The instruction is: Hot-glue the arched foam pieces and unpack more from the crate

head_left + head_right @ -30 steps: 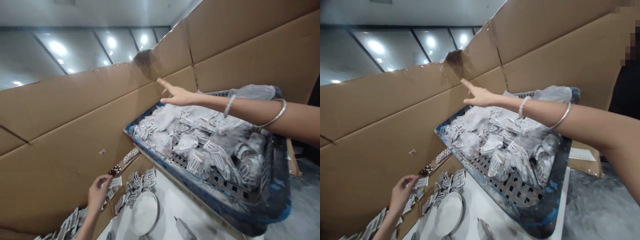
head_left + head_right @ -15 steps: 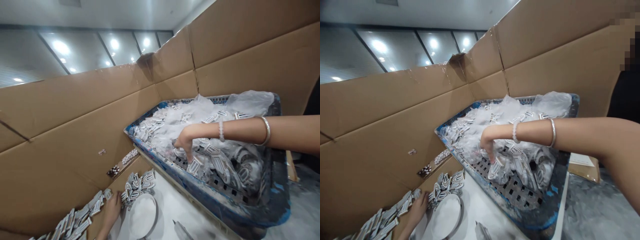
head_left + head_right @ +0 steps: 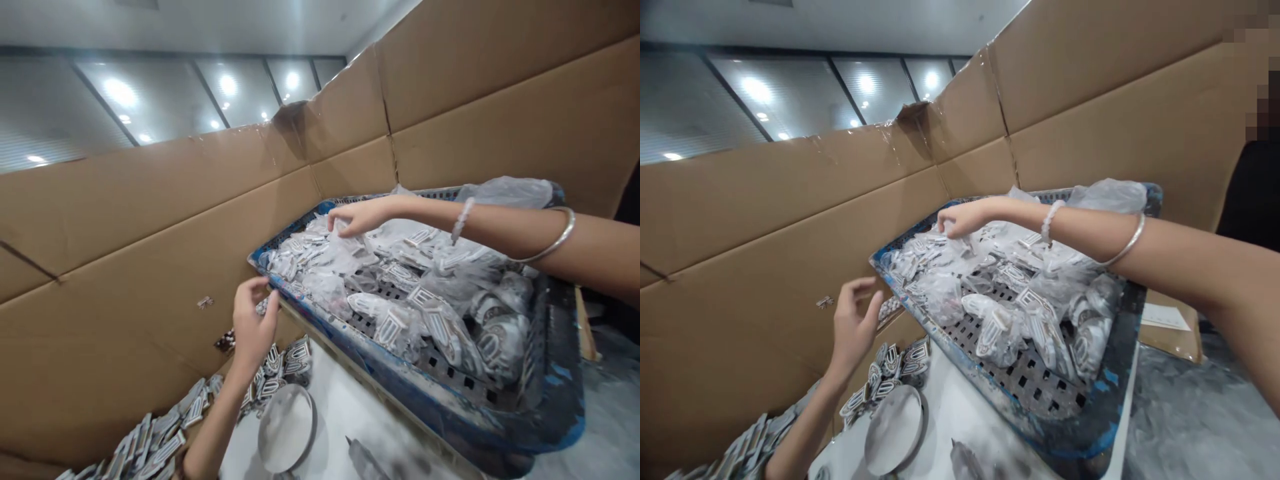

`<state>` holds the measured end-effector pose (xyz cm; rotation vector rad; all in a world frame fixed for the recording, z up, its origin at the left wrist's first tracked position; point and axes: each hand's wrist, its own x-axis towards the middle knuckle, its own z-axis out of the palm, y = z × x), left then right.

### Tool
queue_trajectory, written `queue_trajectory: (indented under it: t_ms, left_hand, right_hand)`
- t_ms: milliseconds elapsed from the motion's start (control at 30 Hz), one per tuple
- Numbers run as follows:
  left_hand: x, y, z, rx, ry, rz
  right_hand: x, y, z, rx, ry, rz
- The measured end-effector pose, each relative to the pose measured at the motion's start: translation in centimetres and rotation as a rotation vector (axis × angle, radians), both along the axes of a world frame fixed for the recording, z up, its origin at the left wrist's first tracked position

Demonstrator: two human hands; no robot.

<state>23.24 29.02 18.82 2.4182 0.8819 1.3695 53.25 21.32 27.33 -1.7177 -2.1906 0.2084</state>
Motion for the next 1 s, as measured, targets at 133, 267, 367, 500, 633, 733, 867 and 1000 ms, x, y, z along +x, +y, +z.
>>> queue_trajectory:
  t_ms: [133, 267, 367, 500, 633, 733, 867, 1000]
  left_hand:
    - [8.9, -1.4, 4.9, -0.618, -0.205, -0.354]
    - [13.4, -1.0, 5.1, -1.192, -0.183, -0.692]
    - [13.9, -0.7, 4.1, -1.231, -0.230, -0.691]
    - [13.2, -0.7, 3.6, -1.288, -0.264, -0.621]
    - [13.1, -0.8, 4.0, -1.353, -0.284, -0.596]
    - [13.2, -0.8, 4.0, -1.356, -0.346, -0.576]
    - [13.4, -0.3, 3.4, -1.281, -0.439, -0.575]
    - [13.4, 0.4, 2.9, -1.166, -0.547, -0.564]
  right_hand:
    - [-0.1, -0.1, 0.7, 0.157, 0.283, 0.078]
    - [-1.3, 0.4, -0.2, 0.168, 0.600, 0.027]
    - [-1.3, 0.9, -1.0, 0.087, 0.662, -0.016]
    - [-0.4, 1.4, -2.1, -0.199, 0.822, 0.096]
    - [-0.5, 1.4, -2.6, -0.251, 0.910, 0.099]
    - [-0.9, 1.0, -2.3, -0.224, 0.885, 0.060]
    - [-0.7, 1.1, -2.1, -0.144, 0.776, -0.029]
    - [0.0, 1.7, -2.3, -0.063, 0.737, -0.147]
